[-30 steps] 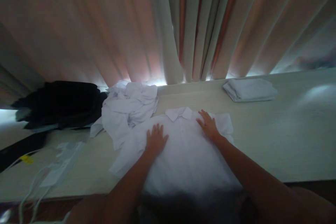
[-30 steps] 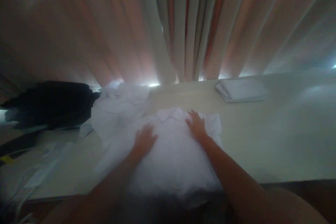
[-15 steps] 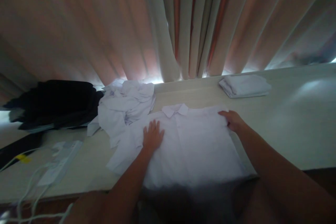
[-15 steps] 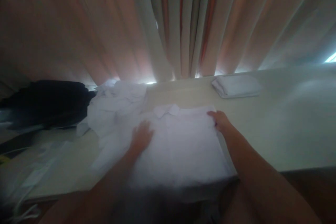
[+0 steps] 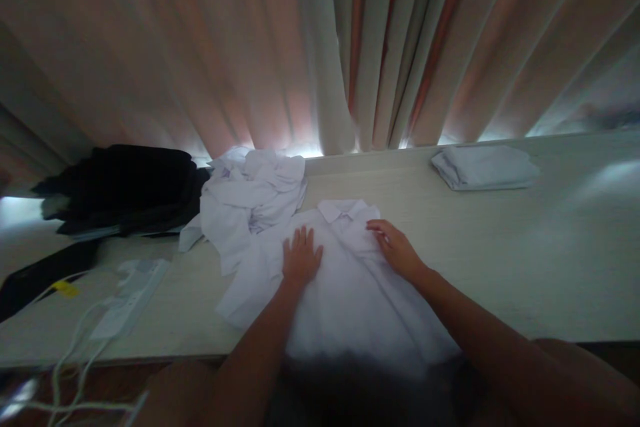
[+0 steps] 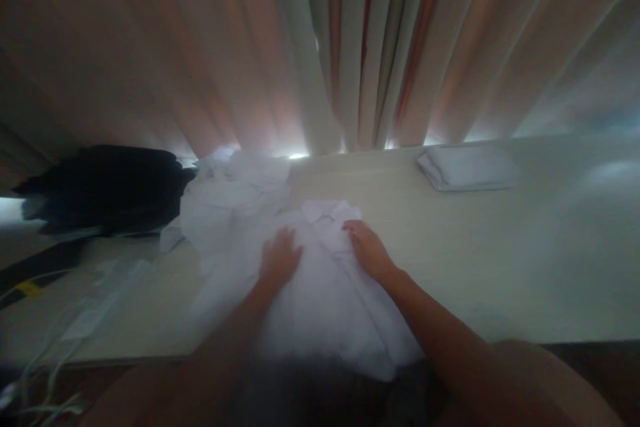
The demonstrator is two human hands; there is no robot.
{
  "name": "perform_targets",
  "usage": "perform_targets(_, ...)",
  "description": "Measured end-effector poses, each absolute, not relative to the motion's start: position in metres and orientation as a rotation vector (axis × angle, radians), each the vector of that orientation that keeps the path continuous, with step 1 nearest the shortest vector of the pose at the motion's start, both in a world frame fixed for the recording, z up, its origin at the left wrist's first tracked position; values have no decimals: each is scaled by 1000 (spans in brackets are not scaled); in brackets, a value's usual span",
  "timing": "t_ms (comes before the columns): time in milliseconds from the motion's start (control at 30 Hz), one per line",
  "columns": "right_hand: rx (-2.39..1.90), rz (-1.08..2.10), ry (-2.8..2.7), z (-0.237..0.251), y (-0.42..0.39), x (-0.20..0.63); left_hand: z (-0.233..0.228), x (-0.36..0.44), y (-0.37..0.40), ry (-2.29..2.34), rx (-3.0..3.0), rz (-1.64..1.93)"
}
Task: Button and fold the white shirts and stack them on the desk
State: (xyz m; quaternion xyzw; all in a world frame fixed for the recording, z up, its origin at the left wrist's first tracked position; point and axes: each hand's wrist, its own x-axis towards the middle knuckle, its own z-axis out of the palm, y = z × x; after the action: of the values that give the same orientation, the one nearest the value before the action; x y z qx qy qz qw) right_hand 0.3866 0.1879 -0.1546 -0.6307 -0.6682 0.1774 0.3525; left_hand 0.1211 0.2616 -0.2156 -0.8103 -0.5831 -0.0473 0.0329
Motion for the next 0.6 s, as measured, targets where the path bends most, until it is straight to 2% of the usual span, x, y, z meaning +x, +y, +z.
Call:
perform_targets(100,-1926,355,-1448,-170,187,430,-215,121,262,-1806,-2501,-154)
perform_targets(200,-2028,490,-1473,-183,190,449,-216,121,261,-1807,-2504,-171)
perform_targets(400,-2006,593,-1599,-190,208,420,-217,121,261,-1802,-2508,-197)
perform_targets(600,-1903,545,-1510,-162,206,430,-214,122,261,-1825,-2505,-194)
